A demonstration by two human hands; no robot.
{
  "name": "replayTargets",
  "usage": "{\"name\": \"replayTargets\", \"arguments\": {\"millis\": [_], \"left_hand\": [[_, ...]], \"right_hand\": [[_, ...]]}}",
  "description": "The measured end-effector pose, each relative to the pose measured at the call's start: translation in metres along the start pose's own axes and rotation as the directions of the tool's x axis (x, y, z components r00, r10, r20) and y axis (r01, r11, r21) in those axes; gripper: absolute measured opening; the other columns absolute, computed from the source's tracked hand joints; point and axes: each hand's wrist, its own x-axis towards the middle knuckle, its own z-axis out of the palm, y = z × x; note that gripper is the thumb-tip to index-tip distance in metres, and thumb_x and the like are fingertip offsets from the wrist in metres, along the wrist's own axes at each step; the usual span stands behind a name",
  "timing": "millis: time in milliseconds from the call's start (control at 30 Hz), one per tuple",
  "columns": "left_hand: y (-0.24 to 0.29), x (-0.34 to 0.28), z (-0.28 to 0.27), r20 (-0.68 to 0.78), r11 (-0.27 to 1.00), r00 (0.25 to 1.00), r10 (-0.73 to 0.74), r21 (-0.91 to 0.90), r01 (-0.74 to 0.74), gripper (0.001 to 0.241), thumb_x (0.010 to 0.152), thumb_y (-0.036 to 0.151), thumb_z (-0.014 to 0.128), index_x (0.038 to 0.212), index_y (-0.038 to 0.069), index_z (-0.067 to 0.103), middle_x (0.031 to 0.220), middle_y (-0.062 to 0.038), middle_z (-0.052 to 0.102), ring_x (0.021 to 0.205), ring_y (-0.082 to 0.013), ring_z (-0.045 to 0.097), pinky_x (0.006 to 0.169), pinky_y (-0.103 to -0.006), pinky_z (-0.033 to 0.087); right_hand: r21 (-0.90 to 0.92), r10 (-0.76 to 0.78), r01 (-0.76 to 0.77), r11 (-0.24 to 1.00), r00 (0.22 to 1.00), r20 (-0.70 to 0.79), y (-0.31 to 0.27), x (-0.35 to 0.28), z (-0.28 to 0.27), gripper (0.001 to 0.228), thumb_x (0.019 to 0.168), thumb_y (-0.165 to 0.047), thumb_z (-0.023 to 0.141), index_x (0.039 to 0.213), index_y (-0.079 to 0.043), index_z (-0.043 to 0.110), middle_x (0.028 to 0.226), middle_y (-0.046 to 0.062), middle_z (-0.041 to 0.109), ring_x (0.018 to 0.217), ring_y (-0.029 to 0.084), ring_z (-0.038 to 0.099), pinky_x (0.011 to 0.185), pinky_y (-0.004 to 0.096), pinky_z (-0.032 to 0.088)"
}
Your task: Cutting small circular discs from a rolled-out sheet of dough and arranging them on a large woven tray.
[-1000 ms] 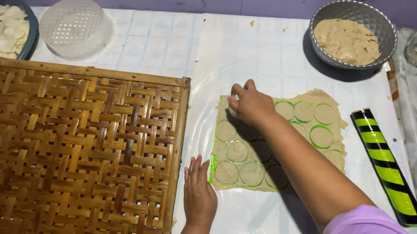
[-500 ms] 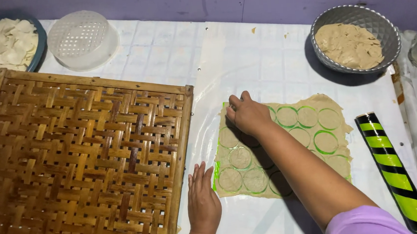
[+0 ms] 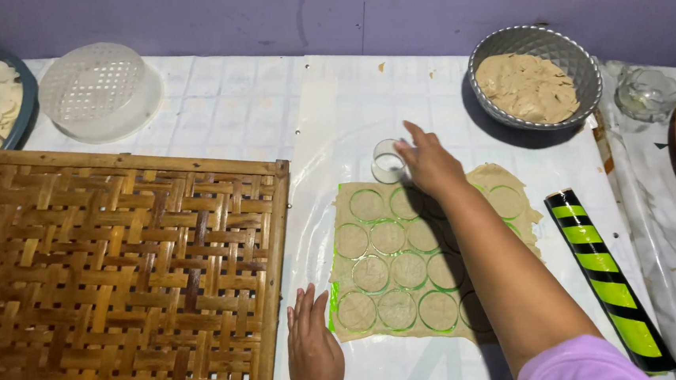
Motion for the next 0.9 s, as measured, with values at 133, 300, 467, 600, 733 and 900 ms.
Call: {"name": "replayTargets", "arguments": {"millis": [133, 300, 467, 600, 733, 900], "left_hand": [[-0.001, 0.000, 0.001, 0.040, 0.999, 0.998, -0.045, 0.007, 0.045, 0.055, 0.087, -0.005, 0.047, 0.139, 0.007, 0.054, 0.155, -0.011, 0.044, 0.150, -0.0273, 0.031, 0.123, -0.0483, 0.020], [0.004, 0.000, -0.002, 0.005, 1.000, 1.000, 0.000, 0.001, 0.000, 0.053, 0.087, -0.004, 0.047, 0.138, 0.006, 0.055, 0.155, -0.012, 0.045, 0.150, -0.0285, 0.032, 0.124, -0.0486, 0.020], [0.003, 0.000, -0.001, -0.015, 1.000, 1.000, 0.014, -0.005, -0.015, 0.051, 0.089, -0.004, 0.047, 0.138, 0.005, 0.055, 0.154, -0.014, 0.045, 0.150, -0.0311, 0.032, 0.123, -0.0501, 0.020], [0.004, -0.001, 0.000, -0.061, 0.999, 0.997, 0.038, 0.004, -0.038, 0.047, 0.091, -0.003, 0.046, 0.135, 0.005, 0.056, 0.154, -0.014, 0.047, 0.150, -0.0320, 0.034, 0.124, -0.0503, 0.023], [0.004, -0.004, 0.000, -0.073, 0.998, 0.995, 0.063, -0.001, -0.063, 0.048, 0.089, -0.003, 0.047, 0.136, 0.003, 0.056, 0.152, -0.016, 0.047, 0.149, -0.0336, 0.034, 0.122, -0.0514, 0.023], [0.007, -0.004, -0.002, -0.090, 0.998, 0.994, 0.059, 0.013, -0.058, 0.048, 0.089, -0.004, 0.048, 0.135, 0.004, 0.057, 0.153, -0.016, 0.048, 0.149, -0.0333, 0.034, 0.123, -0.0508, 0.023]], "right_hand": [[-0.159, 0.097, -0.158, 0.975, 0.938, -0.332, 0.098, -0.003, 0.008, 0.042, 0.105, -0.035, 0.054, 0.145, -0.022, 0.058, 0.147, 0.010, 0.057, 0.131, 0.033, 0.057, 0.108, 0.056, 0.041], [-0.257, 0.149, -0.222, 0.941, 0.950, -0.274, 0.123, -0.044, -0.035, 0.038, 0.089, -0.032, 0.067, 0.125, -0.019, 0.070, 0.130, 0.010, 0.061, 0.128, 0.031, 0.052, 0.111, 0.076, 0.016], [0.016, 0.155, -0.170, 0.985, 0.851, -0.501, 0.194, -0.075, -0.037, 0.019, 0.098, -0.022, 0.070, 0.111, -0.009, 0.073, 0.116, 0.018, 0.062, 0.109, 0.036, 0.061, 0.100, 0.052, 0.045], [0.066, 0.144, -0.135, 0.989, 0.734, -0.664, 0.209, -0.132, -0.046, 0.015, 0.098, -0.013, 0.071, 0.109, -0.003, 0.071, 0.116, 0.021, 0.062, 0.103, 0.040, 0.064, 0.092, 0.046, 0.051], [0.051, 0.210, -0.234, 0.971, 0.730, -0.651, 0.191, -0.172, -0.047, 0.025, 0.097, -0.012, 0.070, 0.120, -0.003, 0.068, 0.120, 0.021, 0.063, 0.107, 0.043, 0.062, 0.091, 0.049, 0.050], [-0.046, 0.131, -0.168, 0.985, 0.890, -0.436, 0.203, -0.157, -0.012, 0.037, 0.096, -0.019, 0.063, 0.133, -0.017, 0.065, 0.141, 0.010, 0.061, 0.120, 0.036, 0.061, 0.094, 0.047, 0.050]]}}
